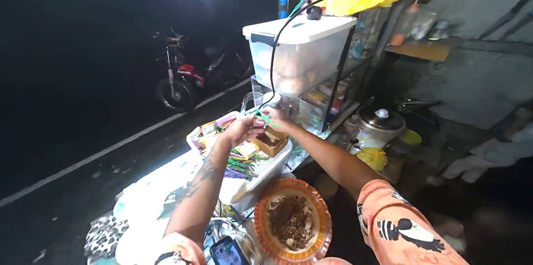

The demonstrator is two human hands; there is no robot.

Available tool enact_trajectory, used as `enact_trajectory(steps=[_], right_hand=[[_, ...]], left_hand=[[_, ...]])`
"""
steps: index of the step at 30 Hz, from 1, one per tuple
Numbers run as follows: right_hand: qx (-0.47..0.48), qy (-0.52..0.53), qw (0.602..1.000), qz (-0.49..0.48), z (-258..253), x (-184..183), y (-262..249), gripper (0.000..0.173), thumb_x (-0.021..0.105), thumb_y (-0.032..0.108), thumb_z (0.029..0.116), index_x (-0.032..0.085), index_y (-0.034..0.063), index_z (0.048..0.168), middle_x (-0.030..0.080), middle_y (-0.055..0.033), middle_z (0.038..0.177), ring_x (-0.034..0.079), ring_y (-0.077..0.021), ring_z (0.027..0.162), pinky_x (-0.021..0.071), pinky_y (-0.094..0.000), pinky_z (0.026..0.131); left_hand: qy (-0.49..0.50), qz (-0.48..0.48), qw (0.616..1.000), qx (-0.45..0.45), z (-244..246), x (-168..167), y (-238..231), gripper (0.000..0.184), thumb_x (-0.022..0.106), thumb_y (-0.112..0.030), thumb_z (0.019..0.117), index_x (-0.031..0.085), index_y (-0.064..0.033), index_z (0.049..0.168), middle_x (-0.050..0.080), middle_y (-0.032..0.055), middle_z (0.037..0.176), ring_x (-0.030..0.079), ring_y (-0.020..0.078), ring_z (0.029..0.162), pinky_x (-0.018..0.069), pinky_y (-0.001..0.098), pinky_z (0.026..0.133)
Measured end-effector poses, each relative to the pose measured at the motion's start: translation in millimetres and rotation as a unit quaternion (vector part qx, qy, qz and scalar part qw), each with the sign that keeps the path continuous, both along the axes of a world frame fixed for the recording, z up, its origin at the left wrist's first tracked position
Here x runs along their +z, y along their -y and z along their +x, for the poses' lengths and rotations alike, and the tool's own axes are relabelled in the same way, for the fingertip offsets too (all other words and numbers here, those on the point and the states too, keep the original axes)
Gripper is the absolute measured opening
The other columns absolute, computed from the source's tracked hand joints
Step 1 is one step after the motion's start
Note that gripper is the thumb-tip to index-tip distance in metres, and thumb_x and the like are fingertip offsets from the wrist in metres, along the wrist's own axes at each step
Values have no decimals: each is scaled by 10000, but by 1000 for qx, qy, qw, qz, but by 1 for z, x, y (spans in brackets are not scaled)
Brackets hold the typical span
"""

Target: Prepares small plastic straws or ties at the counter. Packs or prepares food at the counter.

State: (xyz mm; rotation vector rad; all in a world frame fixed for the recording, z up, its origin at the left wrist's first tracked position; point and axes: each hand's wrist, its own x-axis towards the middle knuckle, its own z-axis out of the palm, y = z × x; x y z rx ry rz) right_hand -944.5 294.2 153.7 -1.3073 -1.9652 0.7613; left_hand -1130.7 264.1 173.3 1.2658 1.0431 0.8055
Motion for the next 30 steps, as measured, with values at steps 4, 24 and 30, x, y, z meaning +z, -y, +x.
enact_trajectory(steps=[4,24,30], right_hand=[[-70,-11,995,68,-8,1,40,385,598,115,1007,527,-44,1350,569,-259,1352,593,-379,1229,497,-515,1040],[201,342,895,201,-46,-18,87,311,526,47,1023,705,100,1271,634,-175,1342,572,-382,1254,443,-532,1031],[226,477,846,76,-66,-2,85,267,561,-4,991,669,-60,1230,584,-270,1356,528,-432,1280,392,-556,1075]], left_hand=[[4,-13,1000,26,2,-10,-12,480,268,-375,1125,602,-46,1231,680,61,1070,654,126,829,541,292,765],[132,-22,988,78,3,-19,-15,376,211,-297,1124,519,-88,1178,720,61,1139,731,177,939,604,321,793],[173,-39,979,96,6,-20,-15,313,294,-254,1110,550,-79,1159,697,56,1091,702,151,911,583,302,762]])
